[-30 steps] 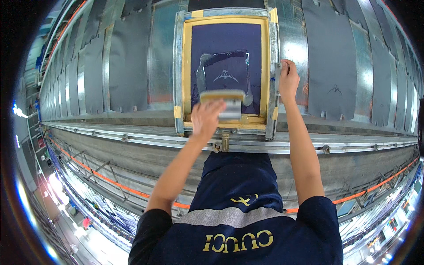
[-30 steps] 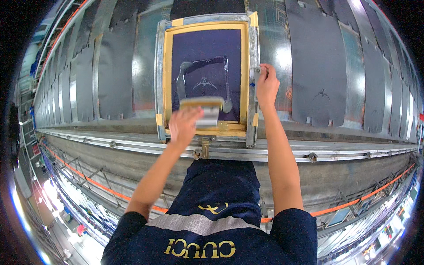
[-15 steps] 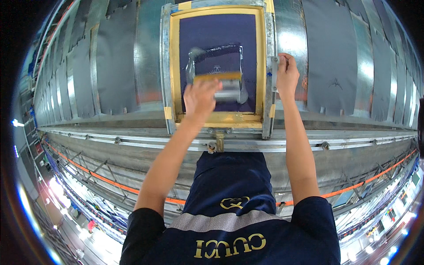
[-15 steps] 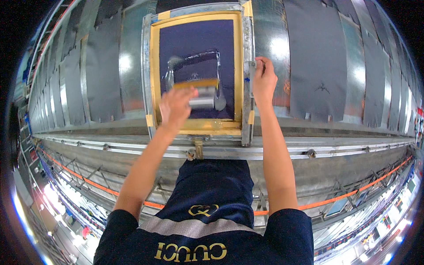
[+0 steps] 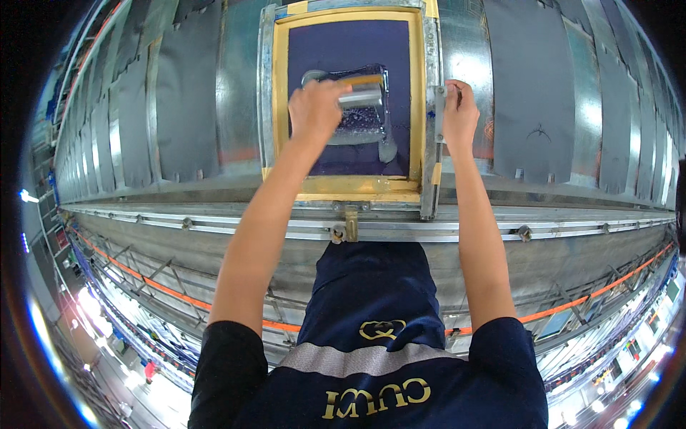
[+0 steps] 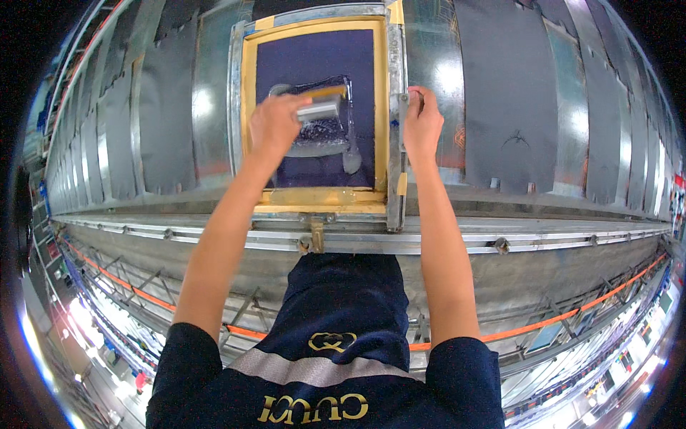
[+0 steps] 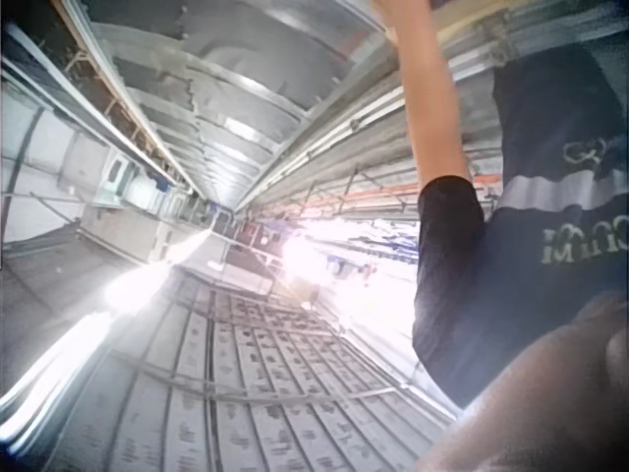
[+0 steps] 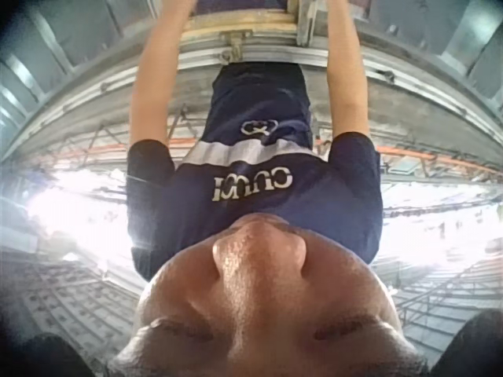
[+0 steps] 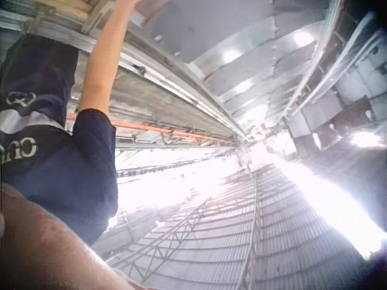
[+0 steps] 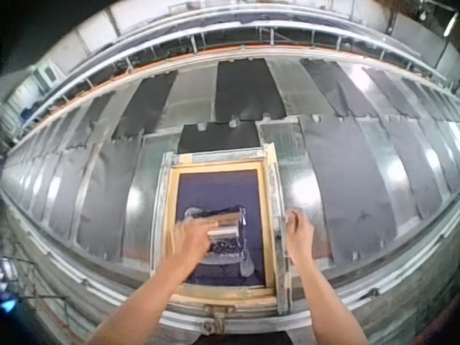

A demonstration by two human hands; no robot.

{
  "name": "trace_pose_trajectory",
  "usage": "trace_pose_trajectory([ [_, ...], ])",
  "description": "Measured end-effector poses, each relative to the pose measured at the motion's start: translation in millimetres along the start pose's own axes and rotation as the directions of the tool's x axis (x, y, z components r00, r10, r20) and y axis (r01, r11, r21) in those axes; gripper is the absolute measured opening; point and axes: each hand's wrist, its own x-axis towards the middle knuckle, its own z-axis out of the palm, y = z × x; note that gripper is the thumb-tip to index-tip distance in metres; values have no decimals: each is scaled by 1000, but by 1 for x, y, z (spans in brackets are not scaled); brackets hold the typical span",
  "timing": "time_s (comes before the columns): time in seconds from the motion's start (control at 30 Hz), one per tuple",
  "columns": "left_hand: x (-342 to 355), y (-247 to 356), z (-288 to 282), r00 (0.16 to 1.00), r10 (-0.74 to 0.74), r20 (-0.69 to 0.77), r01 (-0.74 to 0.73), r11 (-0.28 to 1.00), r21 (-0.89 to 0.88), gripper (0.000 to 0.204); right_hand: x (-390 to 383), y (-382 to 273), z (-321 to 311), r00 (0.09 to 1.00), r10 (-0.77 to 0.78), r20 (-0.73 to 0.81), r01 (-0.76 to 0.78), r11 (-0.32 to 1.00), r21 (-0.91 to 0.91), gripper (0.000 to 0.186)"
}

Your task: The person prepares a screen printing frame with purple ink, pours a liquid onto the squeegee, and then pulls the squeegee across the screen to print a design onto a dark fabric on a conveyor belt.

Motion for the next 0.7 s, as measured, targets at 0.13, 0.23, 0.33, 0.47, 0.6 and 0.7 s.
trace_pose_trajectory([
  [0.13, -83, 7, 20, 983, 142, -113, -151, 986, -75, 41, 7, 22, 4, 998, -14, -55, 18, 997, 69, 23],
  [0.23, -125, 10, 9, 989, 140, -44, -146, 973, -182, 45, 16, 25, 7, 1000, 20, 23, -21, 997, 80, 23],
  [0.33, -144, 5, -6, 986, 137, -89, -158, 946, -284, 47, 16, 5, 0, 997, -72, -9, 72, 997, -34, 23],
  [0.47, -164, -19, -37, 978, 103, -180, -160, 927, -339, 50, -5, -69, 14, 992, -118, -49, 118, 993, -1, 22],
  [0.6, -186, -118, -71, 977, 40, -208, -109, 937, -331, 47, -61, -123, 116, 989, -140, -47, 141, 989, 33, 21],
  [0.7, -210, -219, -91, 983, 11, -186, -66, 954, -293, 45, -97, -136, 218, 974, -220, -53, 224, 972, 77, 21],
])
